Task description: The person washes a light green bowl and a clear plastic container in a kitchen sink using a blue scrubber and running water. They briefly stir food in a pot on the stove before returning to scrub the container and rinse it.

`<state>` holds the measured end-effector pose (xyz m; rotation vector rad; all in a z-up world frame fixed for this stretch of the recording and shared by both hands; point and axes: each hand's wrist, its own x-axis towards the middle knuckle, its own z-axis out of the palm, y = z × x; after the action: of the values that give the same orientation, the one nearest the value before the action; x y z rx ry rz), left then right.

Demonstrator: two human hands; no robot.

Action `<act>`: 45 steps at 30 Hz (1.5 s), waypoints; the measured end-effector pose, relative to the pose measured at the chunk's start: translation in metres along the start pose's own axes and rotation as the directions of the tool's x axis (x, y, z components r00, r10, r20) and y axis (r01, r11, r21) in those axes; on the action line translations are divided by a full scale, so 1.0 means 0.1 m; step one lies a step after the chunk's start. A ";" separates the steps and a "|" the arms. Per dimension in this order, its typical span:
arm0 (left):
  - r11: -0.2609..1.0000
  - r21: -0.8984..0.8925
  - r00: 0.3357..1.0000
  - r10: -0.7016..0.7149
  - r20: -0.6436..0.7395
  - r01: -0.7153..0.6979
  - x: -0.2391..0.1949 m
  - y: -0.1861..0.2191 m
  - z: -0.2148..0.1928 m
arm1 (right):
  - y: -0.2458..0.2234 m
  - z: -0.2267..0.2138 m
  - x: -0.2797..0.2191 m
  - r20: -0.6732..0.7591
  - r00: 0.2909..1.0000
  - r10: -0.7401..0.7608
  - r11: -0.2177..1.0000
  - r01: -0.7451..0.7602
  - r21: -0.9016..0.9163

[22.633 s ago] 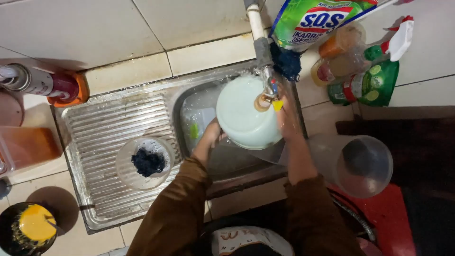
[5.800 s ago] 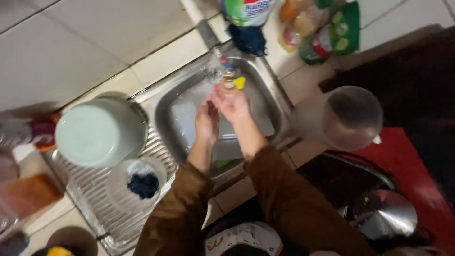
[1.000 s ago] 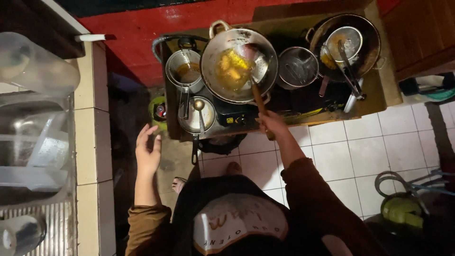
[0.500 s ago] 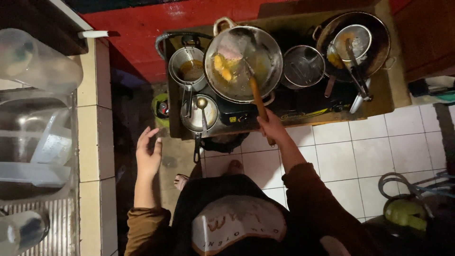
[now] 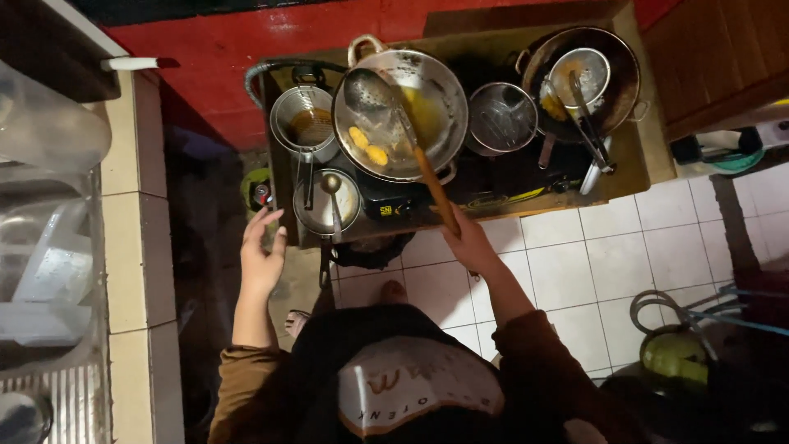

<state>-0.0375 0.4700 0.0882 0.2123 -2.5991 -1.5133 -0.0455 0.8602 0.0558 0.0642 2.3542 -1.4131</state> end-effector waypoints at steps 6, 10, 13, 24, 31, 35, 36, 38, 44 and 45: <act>1.000 -0.012 0.999 0.024 0.036 -0.023 0.08 -0.08 0.11 | 0.62 0.12 0.18 -0.072 0.997 -0.020 1.000 0.021 0.021; 1.000 0.004 0.999 0.024 0.037 -0.024 0.12 -0.12 0.12 | 0.80 0.09 0.33 -0.104 0.994 -0.017 0.999 0.014 -0.034; 1.000 0.004 1.000 -0.001 0.026 0.001 0.13 -0.07 0.07 | 0.89 0.01 0.42 -0.143 0.989 0.026 1.000 -0.026 -0.003; 1.000 0.007 0.999 -0.028 -0.044 0.028 0.11 -0.21 -0.06 | 0.67 -0.16 0.57 -0.303 0.931 0.206 0.971 -0.155 0.184; 0.997 0.005 0.995 -0.075 -0.064 0.076 0.04 -0.23 -0.20 | 1.21 0.12 0.88 -0.007 0.998 0.057 0.659 -0.032 0.752; 0.996 0.013 0.992 -0.082 -0.098 0.083 -0.07 -0.28 -0.35 | 0.85 0.40 0.84 0.047 0.991 0.125 0.552 -0.109 0.827; 0.996 0.015 0.991 -0.085 -0.104 0.087 -0.09 -0.38 -0.38 | 0.66 0.47 0.84 0.053 0.991 0.122 0.553 -0.112 0.826; 0.997 0.014 0.991 -0.069 -0.111 0.071 -0.12 -0.58 -0.47 | 0.27 0.60 0.83 0.102 0.995 0.001 0.616 -0.081 0.784; 0.986 0.041 0.985 -0.159 -0.062 0.161 -0.15 -0.73 -0.90 | -0.73 1.34 1.06 0.180 0.971 -0.156 0.588 -0.055 0.807; 0.987 0.040 0.986 -0.155 -0.065 0.158 -0.14 -0.76 -0.94 | -0.69 1.53 1.17 0.178 0.971 -0.160 0.589 -0.051 0.806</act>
<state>-0.0022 0.3550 0.0677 0.4707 -2.6236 -1.4709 -0.1232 0.6767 0.0089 0.0666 1.3441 -2.2772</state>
